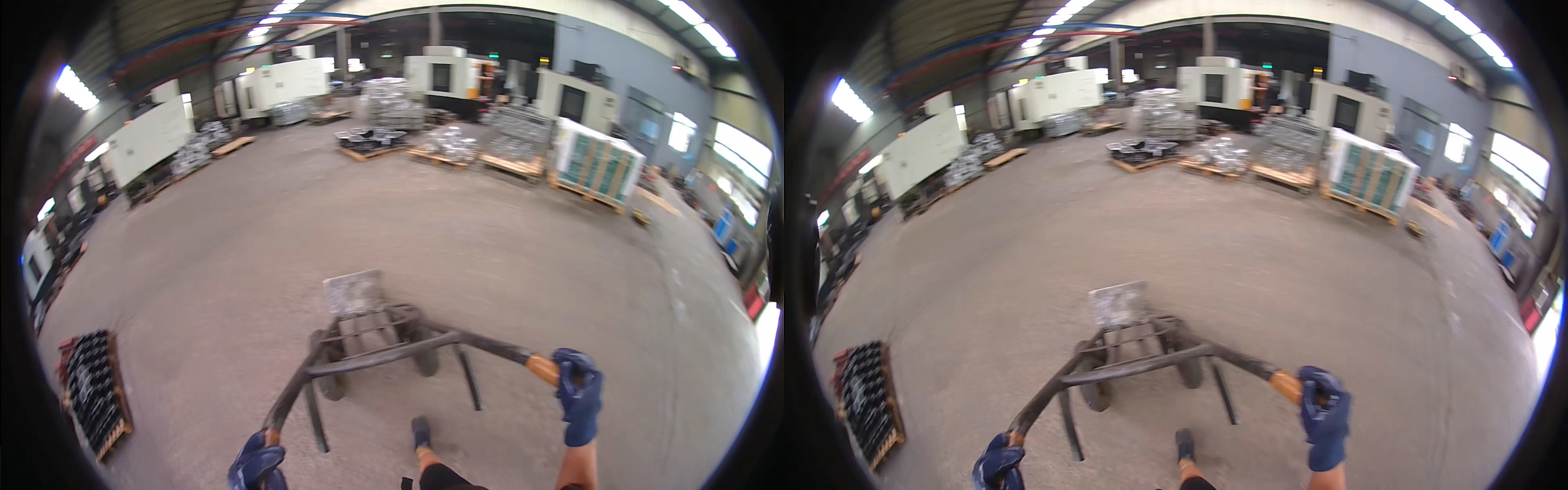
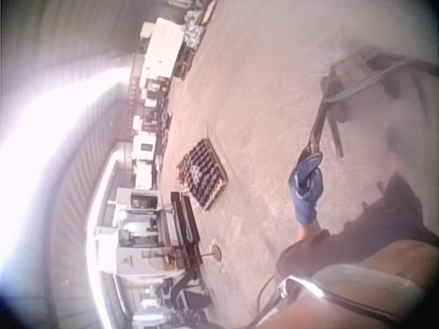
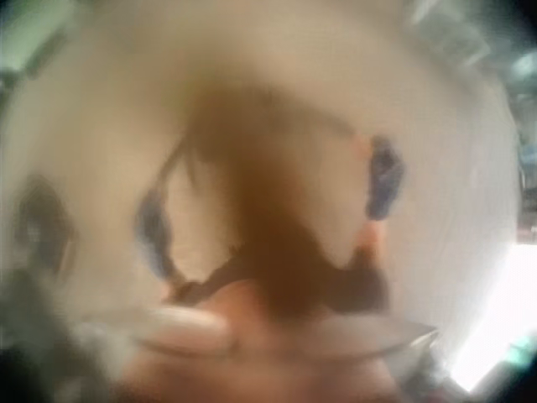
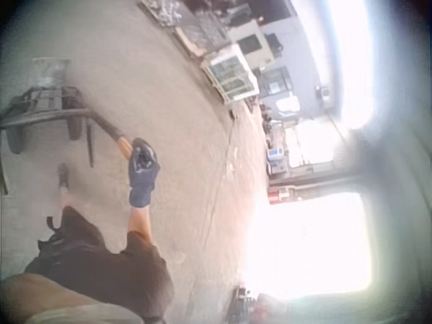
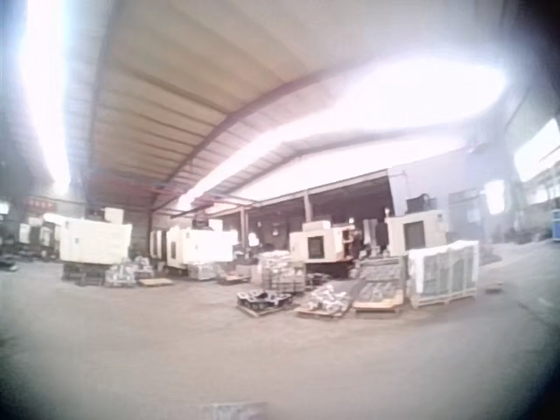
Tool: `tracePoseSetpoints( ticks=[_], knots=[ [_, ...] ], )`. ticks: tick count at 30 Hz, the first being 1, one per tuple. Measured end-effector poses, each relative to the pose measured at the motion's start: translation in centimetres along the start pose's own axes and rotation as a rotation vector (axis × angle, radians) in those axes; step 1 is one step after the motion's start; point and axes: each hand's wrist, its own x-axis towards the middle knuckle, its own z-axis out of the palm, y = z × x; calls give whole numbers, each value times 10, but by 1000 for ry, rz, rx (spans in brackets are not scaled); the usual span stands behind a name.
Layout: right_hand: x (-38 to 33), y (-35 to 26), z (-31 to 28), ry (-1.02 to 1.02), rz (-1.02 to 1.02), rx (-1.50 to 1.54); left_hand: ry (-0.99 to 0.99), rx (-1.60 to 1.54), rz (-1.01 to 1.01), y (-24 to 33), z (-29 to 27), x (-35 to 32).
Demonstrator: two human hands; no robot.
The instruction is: The person pushes a hand truck through a fabrication floor, stops to pick up a metal casting, and places it on the hand truck. They then transport the metal casting to a CNC machine, open the sliding door, and place the metal part onto the machine worktable.
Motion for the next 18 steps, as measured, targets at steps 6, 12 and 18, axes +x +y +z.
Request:
tracePoseSetpoints(
  ticks=[6, 12, 18],
  knots=[
    [159, 36, 165, 10, 66, 47, -132, 1198, -192, -137, 63, 139],
    [314, 47, 326, -142, 153, -6, 511, -90, -252, -181, 107, 365],
    [448, 64, 481, -173, 185, -31, 527, -245, -220, -278, 136, 522]
  ],
)
